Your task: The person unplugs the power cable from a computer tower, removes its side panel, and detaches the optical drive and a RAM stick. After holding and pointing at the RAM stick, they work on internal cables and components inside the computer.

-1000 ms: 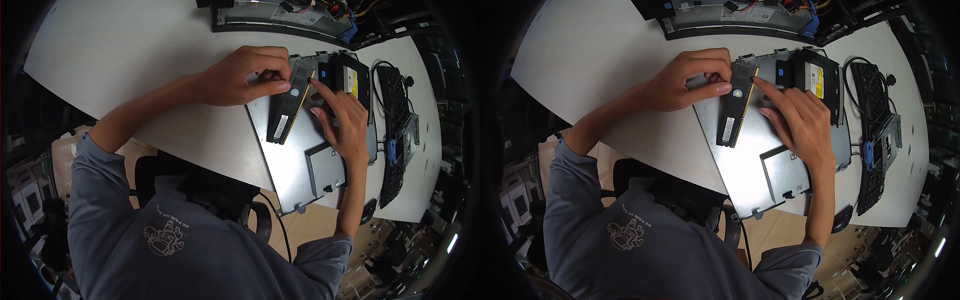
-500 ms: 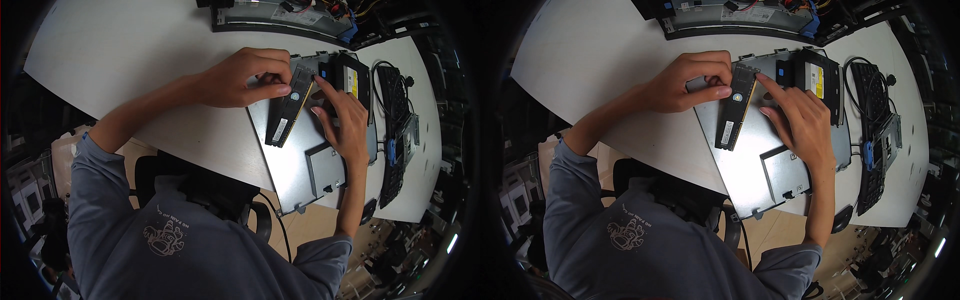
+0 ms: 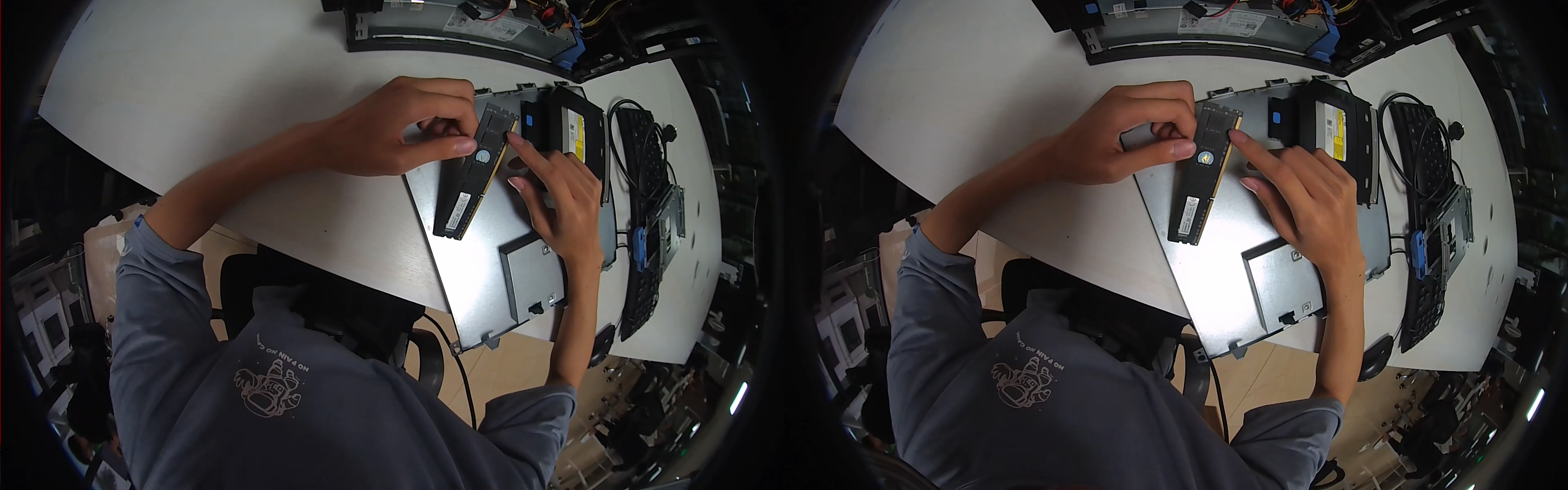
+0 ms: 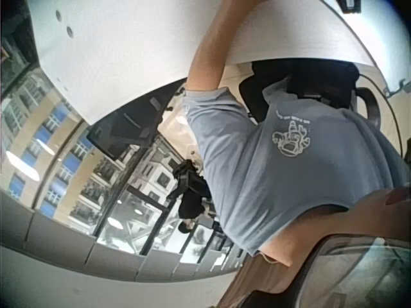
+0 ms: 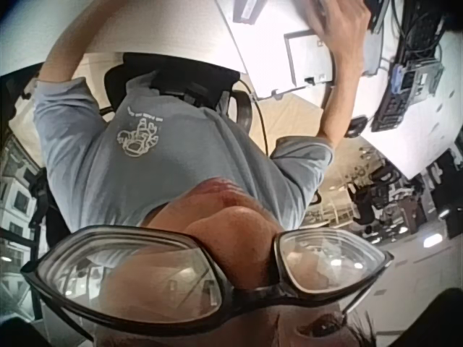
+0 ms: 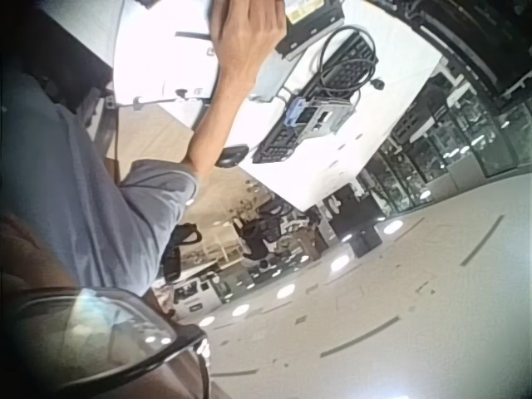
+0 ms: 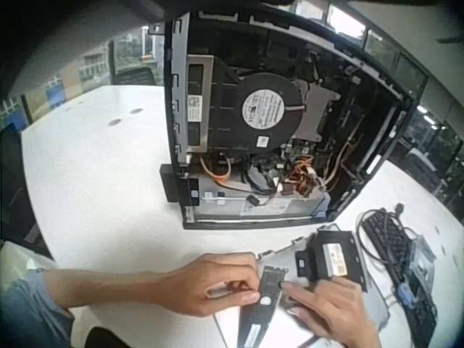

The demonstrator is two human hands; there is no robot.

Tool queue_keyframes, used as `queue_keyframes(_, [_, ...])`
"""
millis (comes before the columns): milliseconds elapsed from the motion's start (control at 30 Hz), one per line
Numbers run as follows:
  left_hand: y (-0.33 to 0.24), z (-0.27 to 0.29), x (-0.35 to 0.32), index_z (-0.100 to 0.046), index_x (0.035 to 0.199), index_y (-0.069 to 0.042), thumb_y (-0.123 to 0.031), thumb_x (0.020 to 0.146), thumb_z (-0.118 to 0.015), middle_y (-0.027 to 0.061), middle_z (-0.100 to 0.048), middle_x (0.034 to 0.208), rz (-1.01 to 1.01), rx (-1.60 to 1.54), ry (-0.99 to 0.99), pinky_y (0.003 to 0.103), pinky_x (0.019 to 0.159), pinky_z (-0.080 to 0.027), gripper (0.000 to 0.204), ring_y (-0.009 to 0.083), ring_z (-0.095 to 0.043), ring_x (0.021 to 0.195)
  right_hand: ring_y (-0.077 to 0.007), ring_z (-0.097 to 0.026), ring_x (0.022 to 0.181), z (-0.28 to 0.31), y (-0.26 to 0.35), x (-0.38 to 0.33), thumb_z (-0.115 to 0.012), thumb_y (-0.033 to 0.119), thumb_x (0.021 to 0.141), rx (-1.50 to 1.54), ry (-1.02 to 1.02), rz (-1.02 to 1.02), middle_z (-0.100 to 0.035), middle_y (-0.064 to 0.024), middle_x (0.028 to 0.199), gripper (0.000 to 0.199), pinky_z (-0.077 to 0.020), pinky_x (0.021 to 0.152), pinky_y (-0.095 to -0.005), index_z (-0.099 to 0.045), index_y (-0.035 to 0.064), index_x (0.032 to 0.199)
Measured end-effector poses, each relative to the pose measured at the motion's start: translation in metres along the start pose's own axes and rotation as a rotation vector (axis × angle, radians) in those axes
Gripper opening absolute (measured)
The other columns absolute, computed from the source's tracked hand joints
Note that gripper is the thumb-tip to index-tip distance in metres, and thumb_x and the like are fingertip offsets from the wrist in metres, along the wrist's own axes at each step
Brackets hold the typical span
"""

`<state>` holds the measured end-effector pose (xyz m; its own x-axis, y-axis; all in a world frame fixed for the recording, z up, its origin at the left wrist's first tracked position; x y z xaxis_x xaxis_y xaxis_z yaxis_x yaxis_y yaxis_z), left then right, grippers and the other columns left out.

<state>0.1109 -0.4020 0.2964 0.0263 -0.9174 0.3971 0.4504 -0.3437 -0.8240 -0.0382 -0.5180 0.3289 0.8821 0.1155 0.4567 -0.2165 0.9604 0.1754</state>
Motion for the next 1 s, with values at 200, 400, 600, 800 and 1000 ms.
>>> queue_keyframes(200, [0.0000,0.0004,-0.0001,-0.061,0.089,-0.002,-0.008,0.094,-0.064,0.0052,-0.052,0.086,-0.001,0.010,-0.001,0.030,0.066,-0.041,0.009,0.0143,-0.050,0.074,-0.0156,-0.050,0.058,0.0003,0.0017,-0.0014,-0.080,0.015,0.075,-0.013,-0.016,0.044,-0.050,-0.0004,0.064,0.038,-0.0406,0.054,-0.0305,-0.074,0.0132,0.113])
queue_keyframes(400, [0.0002,0.0000,0.0004,-0.061,0.089,-0.002,-0.009,0.094,-0.064,0.0053,-0.052,0.086,-0.003,0.012,0.003,0.030,0.066,-0.041,0.009,0.0142,-0.050,0.074,-0.0154,-0.049,0.056,0.0011,0.0034,-0.0011,-0.080,0.014,0.075,-0.005,-0.020,0.057,-0.050,-0.0002,0.063,0.037,-0.0398,0.053,-0.0304,-0.075,0.0129,0.112])
queue_keyframes(600, [-0.0002,-0.0001,-0.0002,-0.061,0.089,-0.002,-0.009,0.095,-0.064,0.0052,-0.052,0.086,-0.001,0.012,0.001,0.030,0.066,-0.041,0.009,0.0141,-0.050,0.074,-0.0155,-0.048,0.055,0.0019,0.0039,-0.0010,-0.080,0.014,0.075,-0.003,-0.019,0.060,-0.049,-0.0001,0.062,0.038,-0.0397,0.052,-0.0303,-0.075,0.0129,0.112])
queue_keyframes(800, [0.0004,-0.0003,-0.0003,-0.061,0.089,-0.002,-0.009,0.094,-0.064,0.0053,-0.053,0.087,-0.001,0.014,0.003,0.030,0.066,-0.041,0.008,0.0143,-0.051,0.075,-0.0153,-0.048,0.055,0.0020,0.0044,-0.0008,-0.080,0.014,0.075,-0.001,-0.018,0.055,-0.049,0.0005,0.062,0.037,-0.0396,0.053,-0.0301,-0.075,0.0131,0.112])
queue_keyframes(1000, [-0.0008,-0.0001,-0.0001,-0.061,0.090,-0.003,-0.008,0.094,-0.064,0.0052,-0.053,0.087,-0.010,0.014,-0.001,0.030,0.066,-0.041,0.008,0.0144,-0.051,0.074,-0.0151,-0.047,0.055,0.0026,0.0052,-0.0001,-0.080,0.014,0.075,-0.005,-0.022,0.064,-0.048,0.0008,0.061,0.037,-0.0391,0.053,-0.0301,-0.075,0.0136,0.112])
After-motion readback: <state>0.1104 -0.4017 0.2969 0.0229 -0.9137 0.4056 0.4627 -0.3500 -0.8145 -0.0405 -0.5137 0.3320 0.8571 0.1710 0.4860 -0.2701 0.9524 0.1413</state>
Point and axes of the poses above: each hand's wrist, its own x-axis towards the middle knuckle, its own z-axis out of the back of the hand, y = z × x, the point moved 6 cm from there along x, towards the middle knuckle
